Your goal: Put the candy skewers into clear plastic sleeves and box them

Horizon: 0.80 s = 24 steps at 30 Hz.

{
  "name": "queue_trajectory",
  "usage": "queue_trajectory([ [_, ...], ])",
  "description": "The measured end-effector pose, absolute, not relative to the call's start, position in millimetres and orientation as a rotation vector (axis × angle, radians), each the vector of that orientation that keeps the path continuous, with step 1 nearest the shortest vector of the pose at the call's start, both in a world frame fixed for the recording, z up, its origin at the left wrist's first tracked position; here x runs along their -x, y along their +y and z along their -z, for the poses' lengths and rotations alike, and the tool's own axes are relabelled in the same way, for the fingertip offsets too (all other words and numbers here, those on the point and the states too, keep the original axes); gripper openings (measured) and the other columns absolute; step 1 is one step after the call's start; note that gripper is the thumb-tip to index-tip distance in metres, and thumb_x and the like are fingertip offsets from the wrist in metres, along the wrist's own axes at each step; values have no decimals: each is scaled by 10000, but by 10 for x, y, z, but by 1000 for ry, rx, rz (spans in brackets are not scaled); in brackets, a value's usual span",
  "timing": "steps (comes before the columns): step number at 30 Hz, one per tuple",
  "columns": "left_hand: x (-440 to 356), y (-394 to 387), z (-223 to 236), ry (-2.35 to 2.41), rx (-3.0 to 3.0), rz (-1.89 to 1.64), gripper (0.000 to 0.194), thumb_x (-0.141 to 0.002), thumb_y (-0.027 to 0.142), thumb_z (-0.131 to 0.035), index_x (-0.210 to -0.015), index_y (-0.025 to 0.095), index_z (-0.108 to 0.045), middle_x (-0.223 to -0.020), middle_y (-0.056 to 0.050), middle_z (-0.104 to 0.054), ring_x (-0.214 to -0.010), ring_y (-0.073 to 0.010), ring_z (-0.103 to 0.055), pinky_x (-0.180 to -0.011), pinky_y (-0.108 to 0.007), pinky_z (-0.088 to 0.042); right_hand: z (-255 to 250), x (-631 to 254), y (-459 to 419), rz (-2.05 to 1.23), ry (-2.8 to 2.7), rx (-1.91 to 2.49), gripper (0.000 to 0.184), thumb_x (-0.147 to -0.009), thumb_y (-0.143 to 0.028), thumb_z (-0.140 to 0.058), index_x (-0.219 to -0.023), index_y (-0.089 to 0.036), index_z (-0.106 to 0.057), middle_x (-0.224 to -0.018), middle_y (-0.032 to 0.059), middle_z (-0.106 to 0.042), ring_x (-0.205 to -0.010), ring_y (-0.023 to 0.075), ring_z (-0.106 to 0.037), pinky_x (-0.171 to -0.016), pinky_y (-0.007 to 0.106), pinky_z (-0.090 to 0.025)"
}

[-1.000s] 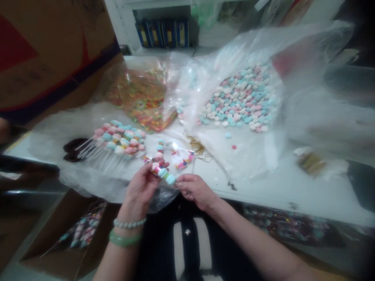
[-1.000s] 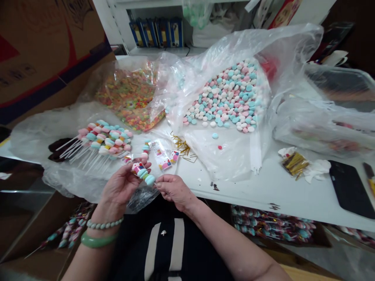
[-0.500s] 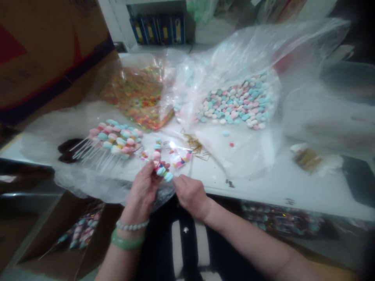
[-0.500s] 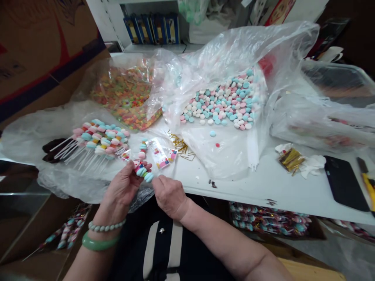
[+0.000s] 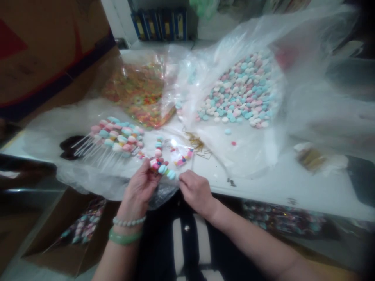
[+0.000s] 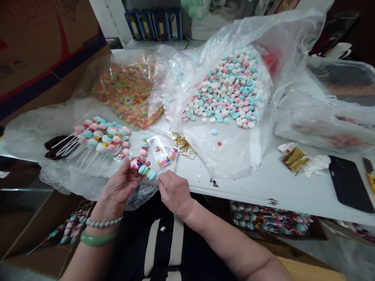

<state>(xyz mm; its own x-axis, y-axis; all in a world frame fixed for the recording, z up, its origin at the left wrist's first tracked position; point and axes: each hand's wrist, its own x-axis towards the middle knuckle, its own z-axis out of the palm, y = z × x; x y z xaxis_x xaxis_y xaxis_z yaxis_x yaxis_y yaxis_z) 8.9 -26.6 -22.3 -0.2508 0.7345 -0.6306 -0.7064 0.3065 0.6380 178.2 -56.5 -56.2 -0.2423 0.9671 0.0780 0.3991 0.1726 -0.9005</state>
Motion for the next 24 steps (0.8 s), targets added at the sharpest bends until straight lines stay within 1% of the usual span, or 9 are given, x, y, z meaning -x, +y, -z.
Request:
queue_trajectory([
  [2,-93,-266,220,1215,-49,-1359,270,-1007,195,-462,-885,87,-677,-813,-114,-740,-764,-222,-742,-700,-326,-620,545,-1781,-555,-1103,-1712,1297,138,-806,-169,-542,-671,-184,-568,-725,26,-577,-718,149,-512,-696,271,-387],
  [4,-93,-268,215,1217,-72,-1353,297,-1010,202,-455,-870,72,-682,-803,-128,-738,-756,-227,-741,-700,-327,-621,529,-1782,-516,-1438,-1517,1280,125,-765,-193,-570,-641,-188,-550,-634,-4,-532,-626,125,-479,-614,247,-371],
  [5,-90,-271,213,1223,-82,-1348,310,-1011,203,-449,-862,65,-684,-798,-135,-738,-750,-228,-740,-697,-327,-620,527,-1784,-491,-1648,-1361,1268,110,-744,-217,-586,-645,-190,-549,-583,-24,-497,-559,109,-442,-551,232,-343],
  [7,-78,-282,217,1237,-99,-1339,316,-1010,195,-446,-853,60,-686,-797,-143,-739,-745,-228,-738,-689,-325,-620,536,-1792,-444,-2016,-1010,1222,112,-693,-262,-631,-669,-193,-547,-499,-68,-427,-438,74,-330,-442,208,-239],
  [9,-67,-296,234,1238,-127,-1337,287,-999,177,-468,-851,66,-689,-812,-140,-744,-743,-225,-735,-689,-331,-621,555,-1798,-414,-2200,-749,1167,177,-625,-275,-684,-683,-192,-539,-455,-97,-396,-384,45,-249,-402,194,-147],
  [12,-68,-315,271,1215,-178,-1342,226,-969,169,-535,-835,78,-692,-827,-131,-745,-745,-223,-732,-710,-340,-620,568,-1788,-422,-2216,-661,1153,220,-565,-260,-718,-680,-180,-549,-434,-102,-414,-361,28,-256,-389,180,-119],
  [15,-94,-317,291,1204,-167,-1343,233,-971,191,-539,-832,82,-691,-812,-126,-738,-758,-222,-733,-715,-325,-615,544,-1755,-470,-2166,-738,1178,197,-582,-280,-706,-682,-169,-577,-439,-89,-443,-359,33,-290,-382,181,-132],
  [20,-149,-295,285,1228,-81,-1381,256,-1000,218,-491,-903,77,-681,-835,-127,-738,-755,-194,-728,-739,-310,-611,500,-1709,-531,-2039,-948,1193,110,-625,-266,-645,-644,-171,-591,-469,-79,-443,-412,53,-325,-408,196,-194],
  [24,-185,-291,323,1204,-58,-1423,229,-992,247,-519,-985,89,-684,-869,-128,-743,-803,-209,-734,-764,-323,-613,509,-1707,-533,-1915,-1130,1262,74,-667,-231,-614,-618,-182,-585,-502,-70,-461,-472,76,-373,-475,215,-280],
])
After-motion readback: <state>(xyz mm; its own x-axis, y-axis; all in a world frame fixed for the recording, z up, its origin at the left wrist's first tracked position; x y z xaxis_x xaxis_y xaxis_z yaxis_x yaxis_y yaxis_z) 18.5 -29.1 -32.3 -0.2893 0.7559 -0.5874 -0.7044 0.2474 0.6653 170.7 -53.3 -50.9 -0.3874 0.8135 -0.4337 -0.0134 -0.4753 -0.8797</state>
